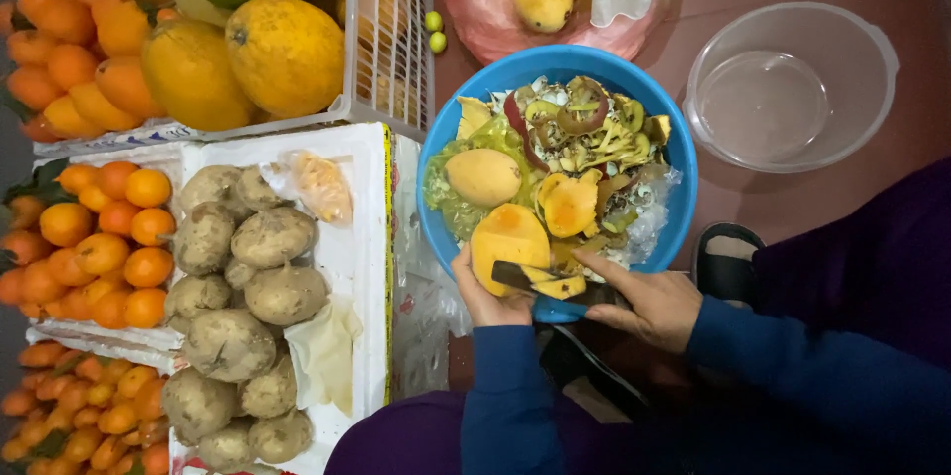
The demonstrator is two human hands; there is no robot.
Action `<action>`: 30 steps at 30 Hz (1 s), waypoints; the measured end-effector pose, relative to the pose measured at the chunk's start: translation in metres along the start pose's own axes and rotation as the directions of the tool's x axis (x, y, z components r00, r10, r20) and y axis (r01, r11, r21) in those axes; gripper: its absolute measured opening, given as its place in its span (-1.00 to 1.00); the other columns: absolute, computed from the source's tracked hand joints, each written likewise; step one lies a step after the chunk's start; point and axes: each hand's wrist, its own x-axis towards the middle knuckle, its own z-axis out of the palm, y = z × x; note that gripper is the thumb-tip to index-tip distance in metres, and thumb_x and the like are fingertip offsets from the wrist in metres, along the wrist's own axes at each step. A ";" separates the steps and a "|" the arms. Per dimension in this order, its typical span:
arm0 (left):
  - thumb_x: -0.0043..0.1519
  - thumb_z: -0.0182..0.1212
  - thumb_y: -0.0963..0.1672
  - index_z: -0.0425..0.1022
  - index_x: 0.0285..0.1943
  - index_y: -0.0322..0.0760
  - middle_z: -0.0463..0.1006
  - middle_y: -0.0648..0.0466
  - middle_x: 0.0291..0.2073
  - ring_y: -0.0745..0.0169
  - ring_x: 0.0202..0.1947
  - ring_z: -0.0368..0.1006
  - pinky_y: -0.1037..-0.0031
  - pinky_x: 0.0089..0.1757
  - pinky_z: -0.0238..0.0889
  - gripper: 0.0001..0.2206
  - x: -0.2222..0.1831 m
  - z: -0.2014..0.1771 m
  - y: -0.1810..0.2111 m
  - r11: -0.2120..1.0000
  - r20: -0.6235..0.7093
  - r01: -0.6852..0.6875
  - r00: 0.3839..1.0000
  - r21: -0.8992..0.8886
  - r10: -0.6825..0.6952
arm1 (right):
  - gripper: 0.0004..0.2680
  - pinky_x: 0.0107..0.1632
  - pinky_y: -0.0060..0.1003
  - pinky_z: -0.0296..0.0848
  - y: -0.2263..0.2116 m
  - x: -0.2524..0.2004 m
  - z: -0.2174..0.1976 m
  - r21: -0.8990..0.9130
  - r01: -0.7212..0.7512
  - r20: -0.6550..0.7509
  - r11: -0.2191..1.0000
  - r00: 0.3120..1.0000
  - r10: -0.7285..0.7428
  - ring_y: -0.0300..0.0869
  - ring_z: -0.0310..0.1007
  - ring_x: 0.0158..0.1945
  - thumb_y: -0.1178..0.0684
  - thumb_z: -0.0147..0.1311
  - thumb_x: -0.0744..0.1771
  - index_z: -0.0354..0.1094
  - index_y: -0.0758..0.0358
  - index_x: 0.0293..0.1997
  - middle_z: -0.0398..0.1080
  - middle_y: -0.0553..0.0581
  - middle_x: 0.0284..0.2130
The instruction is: Peeling the skin off a mango and slicing the fruit into a bowl.
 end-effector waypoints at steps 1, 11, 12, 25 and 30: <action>0.08 0.39 0.08 0.52 0.04 -0.31 0.53 -0.23 -0.03 -0.22 0.00 0.44 -0.08 -0.05 0.46 -0.50 0.001 0.000 -0.001 1.000 0.006 0.008 1.000 -0.004 -0.008 | -0.41 -0.01 0.29 0.48 0.002 0.002 0.002 -0.053 -0.028 0.013 0.998 0.999 0.029 0.42 0.52 -0.10 -0.40 -0.05 0.32 -0.19 -0.38 0.56 0.54 0.40 -0.06; 0.02 0.39 0.12 0.55 0.15 -0.22 0.55 -0.18 0.02 -0.25 0.03 0.45 -0.11 -0.04 0.39 -0.41 -0.011 0.019 -0.007 0.991 -0.074 0.024 0.997 0.135 -0.014 | -0.50 0.27 0.14 0.37 -0.012 0.028 -0.034 0.261 -0.223 -0.046 0.939 0.969 0.243 0.36 0.41 0.18 -0.35 0.01 0.32 0.05 -0.46 0.48 0.50 0.31 0.11; 0.02 0.39 0.12 0.55 0.15 -0.22 0.55 -0.18 0.02 -0.25 0.03 0.45 -0.11 -0.04 0.39 -0.41 0.001 0.006 -0.010 0.991 -0.078 0.026 0.997 0.131 -0.016 | -0.50 0.27 0.14 0.37 -0.011 0.023 -0.029 0.258 -0.226 -0.041 0.939 0.969 0.245 0.36 0.41 0.18 -0.35 0.01 0.32 0.05 -0.46 0.48 0.50 0.31 0.11; 0.04 0.38 0.10 0.48 0.25 -0.21 0.50 -0.17 0.13 -0.27 0.13 0.41 -0.16 0.04 0.36 -0.38 0.001 0.005 -0.011 0.989 -0.063 0.004 0.998 0.146 0.006 | -0.44 0.01 0.16 0.56 -0.006 0.041 -0.022 0.016 -0.092 -0.048 0.996 0.995 0.093 0.34 0.61 -0.18 -0.39 -0.06 0.34 -0.12 -0.33 0.54 0.58 0.42 -0.16; 0.04 0.37 0.10 0.46 0.26 -0.24 0.49 -0.17 0.16 -0.27 0.17 0.40 -0.20 0.08 0.30 -0.37 -0.027 0.029 0.001 0.997 -0.089 -0.003 0.996 0.074 0.009 | -0.46 0.04 0.14 0.50 -0.015 0.040 -0.046 0.303 -0.226 -0.134 0.926 0.952 0.276 0.27 0.58 -0.11 -0.39 -0.03 0.31 0.03 -0.40 0.51 0.60 0.35 -0.30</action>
